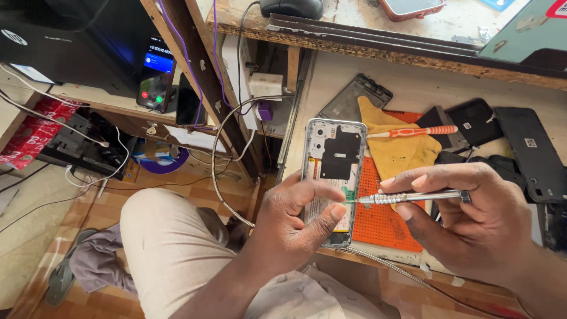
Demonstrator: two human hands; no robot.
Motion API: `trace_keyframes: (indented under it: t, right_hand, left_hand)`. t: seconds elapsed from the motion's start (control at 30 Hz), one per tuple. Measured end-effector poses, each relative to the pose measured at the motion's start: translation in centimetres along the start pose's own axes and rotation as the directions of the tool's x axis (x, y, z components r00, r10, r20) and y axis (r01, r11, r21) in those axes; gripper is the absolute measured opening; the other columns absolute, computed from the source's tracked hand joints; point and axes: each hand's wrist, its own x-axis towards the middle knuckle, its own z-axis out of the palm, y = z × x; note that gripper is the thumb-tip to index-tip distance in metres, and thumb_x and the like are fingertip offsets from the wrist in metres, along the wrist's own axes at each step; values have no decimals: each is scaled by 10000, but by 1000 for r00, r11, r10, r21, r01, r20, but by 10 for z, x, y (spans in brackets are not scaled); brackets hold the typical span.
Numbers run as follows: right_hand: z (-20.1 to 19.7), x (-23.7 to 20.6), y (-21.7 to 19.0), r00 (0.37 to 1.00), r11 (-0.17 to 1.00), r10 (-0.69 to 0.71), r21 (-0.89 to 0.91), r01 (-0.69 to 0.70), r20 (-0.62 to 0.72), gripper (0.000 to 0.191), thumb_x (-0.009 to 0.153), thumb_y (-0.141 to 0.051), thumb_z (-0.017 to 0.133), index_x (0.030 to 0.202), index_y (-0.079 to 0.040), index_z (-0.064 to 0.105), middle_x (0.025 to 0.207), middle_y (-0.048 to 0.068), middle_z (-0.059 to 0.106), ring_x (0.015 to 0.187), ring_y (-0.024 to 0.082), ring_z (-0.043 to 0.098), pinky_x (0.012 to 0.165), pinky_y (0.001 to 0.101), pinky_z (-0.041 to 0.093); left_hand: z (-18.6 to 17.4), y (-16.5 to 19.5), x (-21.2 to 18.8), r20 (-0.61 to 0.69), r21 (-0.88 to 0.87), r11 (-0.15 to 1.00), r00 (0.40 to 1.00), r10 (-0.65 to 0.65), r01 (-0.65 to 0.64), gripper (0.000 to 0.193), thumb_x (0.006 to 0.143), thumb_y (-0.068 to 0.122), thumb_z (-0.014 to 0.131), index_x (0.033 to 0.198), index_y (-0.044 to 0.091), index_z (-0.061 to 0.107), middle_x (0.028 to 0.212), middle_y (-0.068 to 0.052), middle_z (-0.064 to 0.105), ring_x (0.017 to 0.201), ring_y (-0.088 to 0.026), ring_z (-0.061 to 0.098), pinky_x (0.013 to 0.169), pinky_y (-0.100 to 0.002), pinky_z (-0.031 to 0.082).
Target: The person repairs a disassembled smartphone, first using a blue electric screwdriver to remove screws from the phone's rear frame, then switching to a small precision screwdriver to work on screws and internal components while holding the phone. They continue working on the device and finally reach across the workbench.
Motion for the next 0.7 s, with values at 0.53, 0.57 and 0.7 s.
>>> trace_keyframes:
  t: [0.53,0.57,0.7]
  right_hand:
    - [4,10,-11,967,881,-225,-399,254,119,425,787,-31,778,1143,-66,549,1032,78,781,923,168,809,731,261,659]
    - [4,10,-11,966,880,-230,-398,260,121,424,790,-29,777,1144,-65,547,1033,78,780,925,169,809,731,260,659]
    - [5,11,-11,967,880,-224,-401,253,119,420,789,-29,774,1144,-64,552,1037,78,778,920,172,809,738,269,664]
  left_hand:
    - [11,-20,-4,-291,94,996,956,29,-1,497,831,-23,638,1327,-18,602,1220,-142,653,1070,-179,623,972,-312,524]
    - [11,-21,-4,-293,88,996,956,27,-2,500,833,-25,639,1331,-20,600,1228,-145,647,1076,-183,610,978,-316,518]
    - [14,-23,-3,-293,64,998,956,28,-10,511,832,-34,637,1341,-31,598,1242,-157,621,1095,-192,578,1004,-323,501]
